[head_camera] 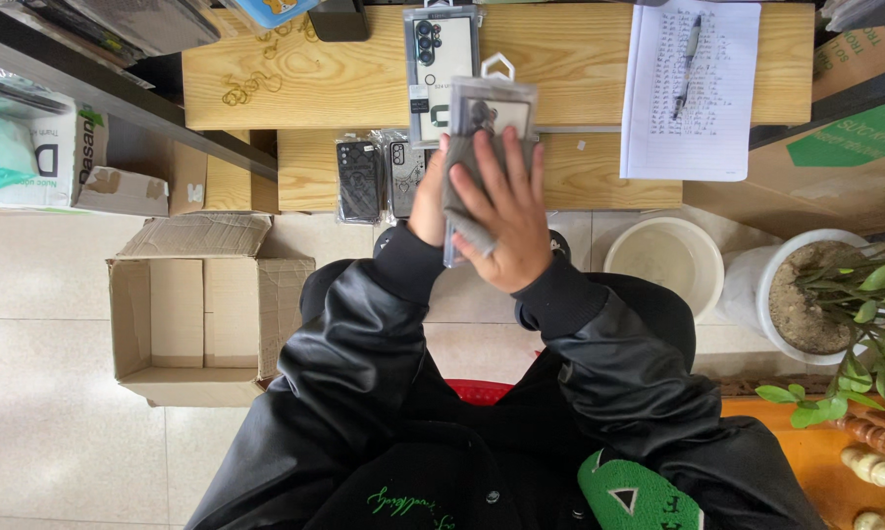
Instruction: The person wipes the plastic packaging of a phone case with a gray cloth. They rotate the package to clean multiple sides and edges, then place the cloth on the table.
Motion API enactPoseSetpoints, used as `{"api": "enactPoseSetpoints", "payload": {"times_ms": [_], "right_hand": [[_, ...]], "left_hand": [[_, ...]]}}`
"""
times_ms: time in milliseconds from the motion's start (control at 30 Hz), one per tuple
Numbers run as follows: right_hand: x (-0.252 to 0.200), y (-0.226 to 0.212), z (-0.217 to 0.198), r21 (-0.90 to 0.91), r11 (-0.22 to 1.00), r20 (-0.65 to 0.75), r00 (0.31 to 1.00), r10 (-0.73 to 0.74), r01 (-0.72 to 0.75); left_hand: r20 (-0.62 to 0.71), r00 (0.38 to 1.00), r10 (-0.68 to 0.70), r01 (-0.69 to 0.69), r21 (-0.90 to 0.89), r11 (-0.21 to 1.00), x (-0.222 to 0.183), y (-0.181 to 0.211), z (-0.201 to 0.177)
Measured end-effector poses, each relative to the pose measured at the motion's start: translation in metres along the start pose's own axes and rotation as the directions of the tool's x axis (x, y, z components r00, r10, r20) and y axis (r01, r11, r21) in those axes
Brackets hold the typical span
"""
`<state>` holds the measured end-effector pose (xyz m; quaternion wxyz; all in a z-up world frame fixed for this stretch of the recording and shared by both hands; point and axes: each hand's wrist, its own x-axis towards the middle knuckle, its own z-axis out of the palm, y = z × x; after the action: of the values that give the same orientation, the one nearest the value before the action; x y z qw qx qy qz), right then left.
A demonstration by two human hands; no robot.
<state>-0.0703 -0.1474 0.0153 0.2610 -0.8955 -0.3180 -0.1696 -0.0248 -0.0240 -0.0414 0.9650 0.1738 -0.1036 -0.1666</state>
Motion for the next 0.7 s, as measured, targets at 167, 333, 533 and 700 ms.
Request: {"api": "enactPoseSetpoints", "payload": {"times_ms": [167,333,533,700], "right_hand": [[-0.003,-0.022,-0.002,0.007,0.997,0.091,0.993,-0.076,0.075],[-0.005,-0.028,-0.004,0.211,0.972,0.138,0.982,-0.131,0.100],[-0.043,0.041,0.055,0.761,-0.062,0.421,0.419,0.805,-0.645],[0.008,0.025,-0.001,0.942,-0.329,0.261,0.470,0.843,0.066]], "left_hand": [[-0.237,0.971,-0.024,0.017,-0.033,0.999,0.003,0.039,0.053],[-0.136,0.988,0.067,-0.056,0.087,0.995,0.010,0.071,0.050],[-0.305,0.863,0.402,-0.211,0.505,0.837,0.011,0.069,0.047],[-0.166,0.915,0.369,-0.045,0.864,0.502,0.004,0.042,0.022]]}}
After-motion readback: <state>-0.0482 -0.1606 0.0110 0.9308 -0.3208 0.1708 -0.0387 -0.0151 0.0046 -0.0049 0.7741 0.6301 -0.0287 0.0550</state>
